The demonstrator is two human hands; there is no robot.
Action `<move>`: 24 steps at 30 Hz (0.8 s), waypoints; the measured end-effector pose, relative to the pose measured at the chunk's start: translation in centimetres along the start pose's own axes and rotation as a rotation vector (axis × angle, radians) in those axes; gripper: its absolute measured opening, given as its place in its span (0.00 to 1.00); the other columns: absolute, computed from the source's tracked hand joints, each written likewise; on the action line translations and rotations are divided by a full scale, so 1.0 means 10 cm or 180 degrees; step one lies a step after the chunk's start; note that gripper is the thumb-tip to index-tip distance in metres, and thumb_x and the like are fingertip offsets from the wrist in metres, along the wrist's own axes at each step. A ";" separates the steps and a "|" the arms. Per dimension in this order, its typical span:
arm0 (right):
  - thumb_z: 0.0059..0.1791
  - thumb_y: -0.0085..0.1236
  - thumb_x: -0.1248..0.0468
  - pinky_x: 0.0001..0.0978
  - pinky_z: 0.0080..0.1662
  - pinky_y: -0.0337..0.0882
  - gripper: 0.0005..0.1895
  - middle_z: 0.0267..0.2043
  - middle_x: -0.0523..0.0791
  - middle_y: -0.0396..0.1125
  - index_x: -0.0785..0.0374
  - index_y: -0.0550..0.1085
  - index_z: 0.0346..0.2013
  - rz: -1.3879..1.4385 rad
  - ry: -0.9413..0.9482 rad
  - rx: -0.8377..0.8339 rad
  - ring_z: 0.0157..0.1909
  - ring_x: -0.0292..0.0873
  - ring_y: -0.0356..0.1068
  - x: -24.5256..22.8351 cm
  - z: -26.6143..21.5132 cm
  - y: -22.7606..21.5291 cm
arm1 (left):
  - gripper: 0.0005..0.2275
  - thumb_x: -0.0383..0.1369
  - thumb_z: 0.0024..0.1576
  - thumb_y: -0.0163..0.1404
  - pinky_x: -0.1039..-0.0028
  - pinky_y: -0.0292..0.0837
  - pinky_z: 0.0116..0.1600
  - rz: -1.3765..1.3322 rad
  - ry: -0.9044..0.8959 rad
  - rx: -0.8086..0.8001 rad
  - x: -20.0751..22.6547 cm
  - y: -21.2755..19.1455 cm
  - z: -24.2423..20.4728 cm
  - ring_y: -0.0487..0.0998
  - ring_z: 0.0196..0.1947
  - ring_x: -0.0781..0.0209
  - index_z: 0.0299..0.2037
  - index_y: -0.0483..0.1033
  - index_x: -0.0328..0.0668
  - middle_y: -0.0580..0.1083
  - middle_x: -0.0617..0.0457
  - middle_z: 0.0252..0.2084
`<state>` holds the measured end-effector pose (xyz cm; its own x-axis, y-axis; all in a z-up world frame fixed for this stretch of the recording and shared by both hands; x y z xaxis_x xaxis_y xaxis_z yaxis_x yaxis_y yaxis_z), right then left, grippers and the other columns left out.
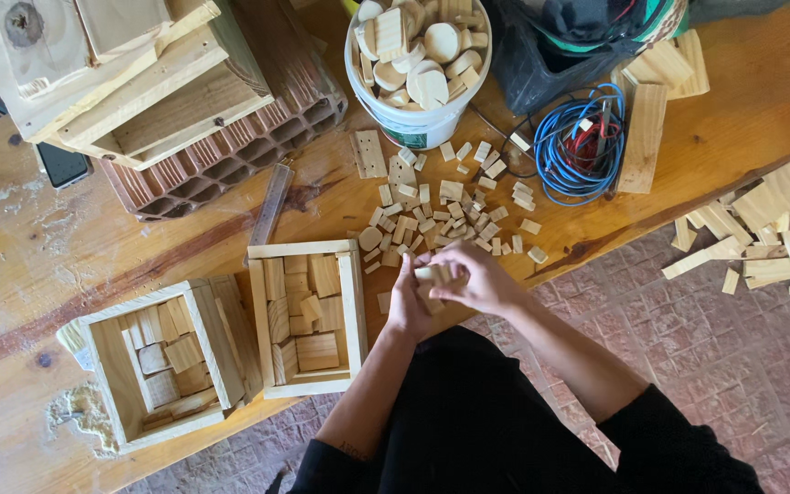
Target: The person picks up small wooden blocks from a pile on a workbench and places them into two open wooden boxes. They repeatedly transfer pieces from the table into the boxes, occasionally adjusting the arrangement inside.
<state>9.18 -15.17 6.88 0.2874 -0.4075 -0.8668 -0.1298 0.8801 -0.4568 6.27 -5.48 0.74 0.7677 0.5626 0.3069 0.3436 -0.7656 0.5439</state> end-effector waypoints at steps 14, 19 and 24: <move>0.45 0.58 0.76 0.53 0.45 0.80 0.36 0.74 0.49 0.50 0.55 0.62 0.67 -0.2717 0.1041 -0.1105 0.52 0.59 0.73 0.81 0.96 -1.22 | 0.20 0.52 0.63 0.45 0.63 0.79 0.24 -0.0012 -0.0175 0.0019 -0.26 -0.74 0.44 0.80 0.28 0.46 0.42 0.76 0.41 0.76 0.40 0.32; 0.43 0.57 0.76 0.50 0.38 0.82 0.34 0.60 0.52 0.64 0.56 0.65 0.64 -0.2917 0.0826 -0.1371 0.43 0.58 0.78 1.01 1.09 -1.16 | 0.21 0.52 0.62 0.45 0.63 0.78 0.24 -0.0004 -0.0210 0.0104 -0.23 -0.76 0.41 0.79 0.27 0.49 0.43 0.76 0.40 0.77 0.41 0.32; 0.44 0.60 0.70 0.52 0.44 0.80 0.24 0.54 0.50 0.67 0.62 0.67 0.53 -0.2940 0.0493 -0.1567 0.45 0.59 0.77 1.48 1.10 -1.05 | 0.21 0.51 0.62 0.46 0.61 0.77 0.23 -0.0016 -0.0188 0.0244 -0.17 -0.82 0.42 0.80 0.27 0.45 0.42 0.76 0.39 0.77 0.37 0.33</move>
<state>25.23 -27.78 1.03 0.3512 -0.9255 -0.1416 -0.3031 0.0307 -0.9525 4.41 -1.51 -7.57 0.7956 0.5489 0.2566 0.3862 -0.7857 0.4833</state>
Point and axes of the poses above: each hand's wrist, its own z-axis towards the middle knuckle, its own y-axis out of the palm, x = y × z, the point moved 10 cm from there along z, towards the middle knuckle
